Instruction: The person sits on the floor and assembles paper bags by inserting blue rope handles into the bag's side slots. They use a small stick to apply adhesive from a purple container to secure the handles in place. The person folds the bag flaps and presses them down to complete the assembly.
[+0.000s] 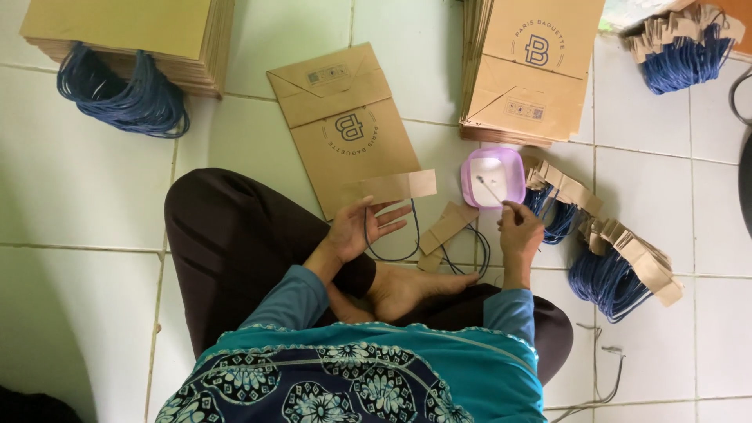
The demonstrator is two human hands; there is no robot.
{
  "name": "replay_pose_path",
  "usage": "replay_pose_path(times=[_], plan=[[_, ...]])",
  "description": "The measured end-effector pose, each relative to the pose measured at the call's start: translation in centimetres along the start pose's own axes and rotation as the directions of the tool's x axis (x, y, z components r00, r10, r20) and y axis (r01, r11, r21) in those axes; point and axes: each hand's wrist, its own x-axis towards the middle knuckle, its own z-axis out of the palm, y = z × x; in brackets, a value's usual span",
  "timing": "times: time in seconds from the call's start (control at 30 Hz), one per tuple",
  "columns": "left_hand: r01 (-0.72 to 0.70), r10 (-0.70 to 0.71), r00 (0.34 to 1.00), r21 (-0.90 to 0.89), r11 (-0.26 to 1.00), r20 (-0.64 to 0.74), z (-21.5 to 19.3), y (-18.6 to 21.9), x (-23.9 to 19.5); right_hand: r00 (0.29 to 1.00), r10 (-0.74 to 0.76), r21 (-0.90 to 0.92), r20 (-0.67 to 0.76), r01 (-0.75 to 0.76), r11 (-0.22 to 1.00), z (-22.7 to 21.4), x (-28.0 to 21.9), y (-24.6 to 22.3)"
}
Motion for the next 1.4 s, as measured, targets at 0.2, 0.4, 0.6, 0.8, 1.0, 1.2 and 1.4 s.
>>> replay_pose_path(times=[0.2, 0.4, 0.6, 0.8, 1.0, 1.2, 1.4], plan=[[0.015, -0.009, 0.996, -0.058, 0.998, 0.088, -0.5, 0.0, 0.1, 0.996, -0.021, -0.092, 0.084, 0.029, 0.995, 1.7, -0.2, -0.4], [0.026, -0.023, 0.988, -0.016, 1.0, 0.153, -0.1, 0.1, -0.4, 0.973, -0.231, -0.227, 0.012, 0.228, 0.947, 4.5, 1.4, 4.0], [-0.047, 0.027, 0.992, 0.157, 0.987, 0.123, -0.7, -0.4, -0.2, 0.954, -0.181, -0.126, -0.239, 0.154, 0.98, 3.0, 1.5, 4.9], [-0.166, 0.159, 0.986, 0.337, 0.927, 0.05, -4.4, -1.6, 1.8, 0.978, -0.116, 0.474, -0.172, 0.185, 0.861, -1.2, -6.6, -7.9], [-0.168, 0.187, 0.982, 0.332, 0.928, -0.024, -2.3, -1.5, 0.8, 0.95, -0.312, 0.47, 0.021, 0.266, 0.841, 2.1, -14.0, -13.7], [-0.124, 0.141, 0.99, 0.339, 0.932, -0.025, -0.7, -1.5, 0.0, 0.954, -0.295, 0.396, -0.06, 0.294, 0.87, 1.9, -12.4, -13.2], [-0.104, 0.129, 0.99, 0.346, 0.933, -0.049, -3.3, -2.0, 1.1, 0.931, -0.362, 0.352, -0.04, 0.352, 0.867, 2.7, -13.3, -12.9]])
